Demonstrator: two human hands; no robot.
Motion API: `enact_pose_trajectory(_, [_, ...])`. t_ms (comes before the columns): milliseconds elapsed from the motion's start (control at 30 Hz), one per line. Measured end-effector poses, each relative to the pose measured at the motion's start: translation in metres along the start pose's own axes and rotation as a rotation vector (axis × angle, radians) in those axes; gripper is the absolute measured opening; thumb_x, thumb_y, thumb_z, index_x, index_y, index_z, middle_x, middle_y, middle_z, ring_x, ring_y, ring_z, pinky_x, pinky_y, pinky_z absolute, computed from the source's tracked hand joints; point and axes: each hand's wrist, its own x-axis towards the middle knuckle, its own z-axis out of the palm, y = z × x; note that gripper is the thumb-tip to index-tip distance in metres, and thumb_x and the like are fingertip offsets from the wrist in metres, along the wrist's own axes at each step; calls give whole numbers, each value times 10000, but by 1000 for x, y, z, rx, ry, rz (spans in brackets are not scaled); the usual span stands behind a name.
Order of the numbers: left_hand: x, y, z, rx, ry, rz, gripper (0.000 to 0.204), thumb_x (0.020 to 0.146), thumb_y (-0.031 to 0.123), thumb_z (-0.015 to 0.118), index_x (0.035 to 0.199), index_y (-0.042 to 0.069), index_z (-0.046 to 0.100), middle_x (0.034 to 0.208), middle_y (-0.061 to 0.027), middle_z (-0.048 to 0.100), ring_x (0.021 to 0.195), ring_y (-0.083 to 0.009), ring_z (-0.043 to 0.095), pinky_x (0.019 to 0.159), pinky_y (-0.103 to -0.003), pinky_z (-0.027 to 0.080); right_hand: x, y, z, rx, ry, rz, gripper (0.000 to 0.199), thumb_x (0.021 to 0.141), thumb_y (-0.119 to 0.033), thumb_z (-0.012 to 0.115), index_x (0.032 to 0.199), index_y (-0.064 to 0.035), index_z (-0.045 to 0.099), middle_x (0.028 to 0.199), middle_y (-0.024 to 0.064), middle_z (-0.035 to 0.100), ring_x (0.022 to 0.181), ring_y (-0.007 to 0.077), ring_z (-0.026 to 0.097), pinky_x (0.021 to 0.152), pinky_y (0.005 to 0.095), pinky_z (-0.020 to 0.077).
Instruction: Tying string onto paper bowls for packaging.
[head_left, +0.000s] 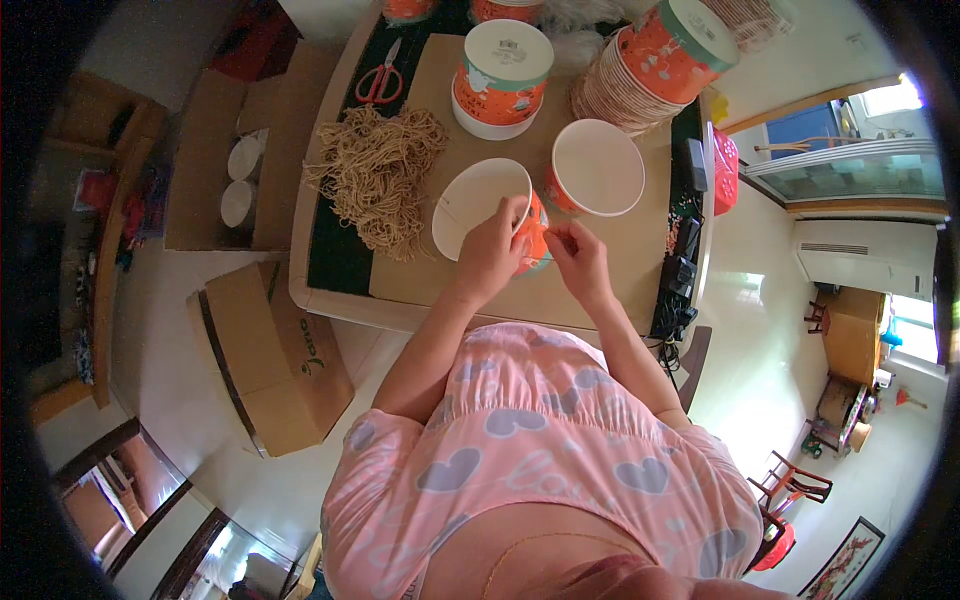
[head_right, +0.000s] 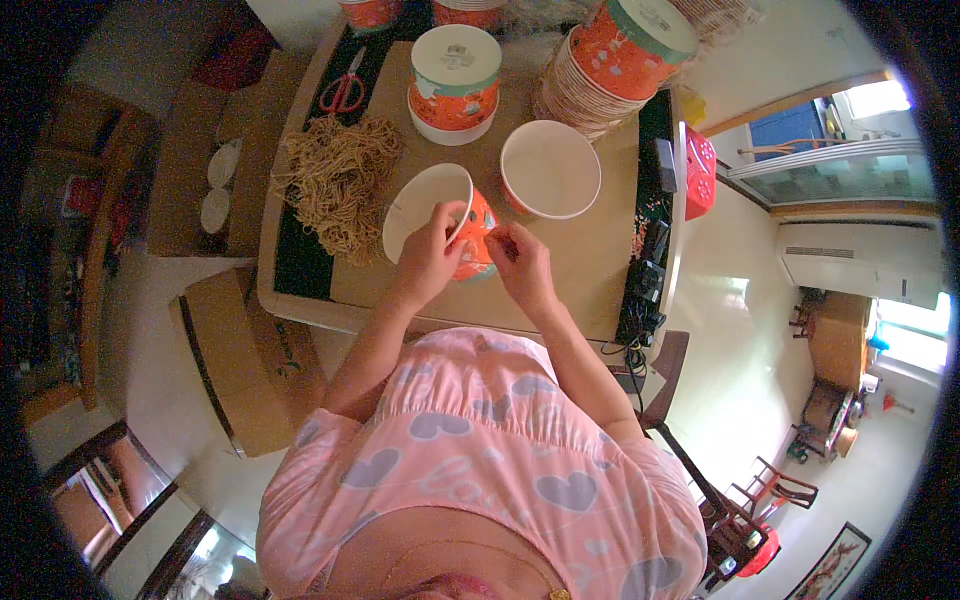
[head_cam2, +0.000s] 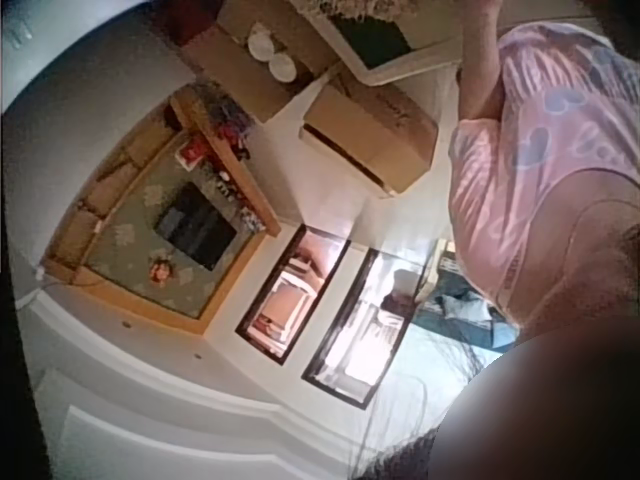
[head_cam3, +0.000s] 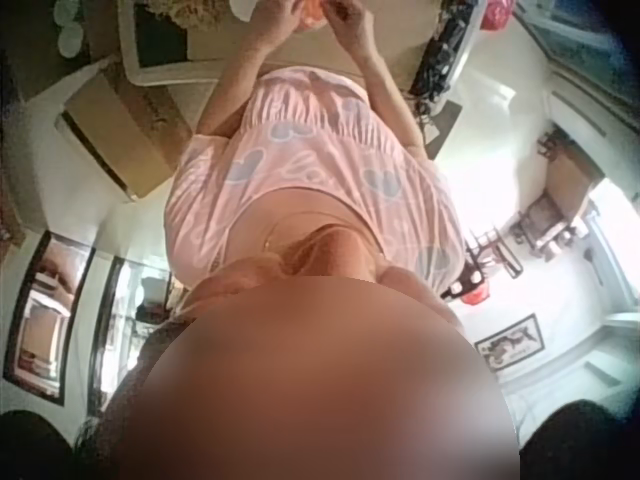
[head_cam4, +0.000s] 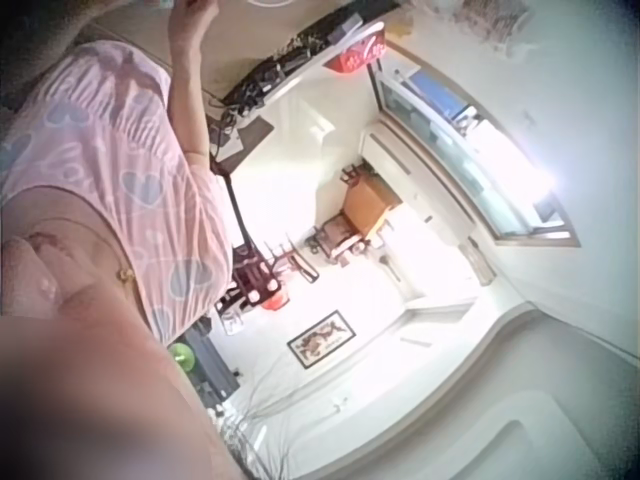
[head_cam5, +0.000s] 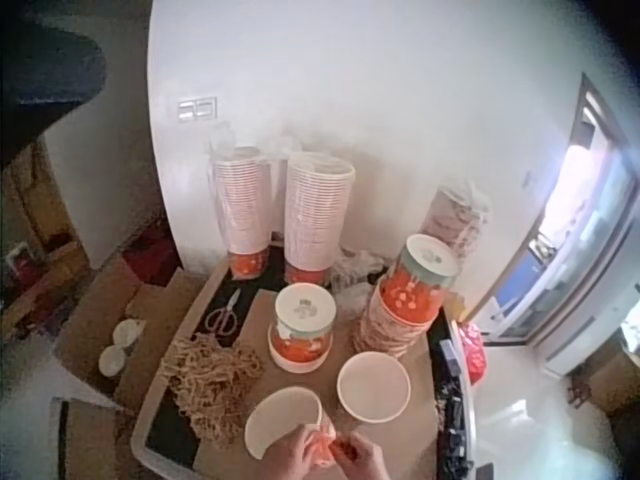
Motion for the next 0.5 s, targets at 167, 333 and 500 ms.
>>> enact_pose_trajectory(167, [2,3,-7,-54,-86,-120,423,792,46,595,1180,78,428,892,-159,613,800,-357,607,688,-446,476,7,2,1,-38,-15,-3,117,850,-97,607,863,18,595,681,72,561,632,85,476,573,248,426])
enact_pose_trajectory(333, [0,2,-3,-39,-22,-65,449,790,43,602,1201,82,424,835,-148,619,776,-341,615,669,-432,480,9,-2,3,-30,-2,-7,112,856,-91,598,867,21,589,685,66,557,645,81,483,587,245,429])
enact_pose_trajectory(500, [-3,-4,1,-77,-46,-63,434,799,37,595,1201,84,439,835,-139,619,761,-323,621,682,-413,487,12,2,5,43,-5,-16,99,861,-78,590,869,21,589,715,43,568,672,74,499,607,232,434])
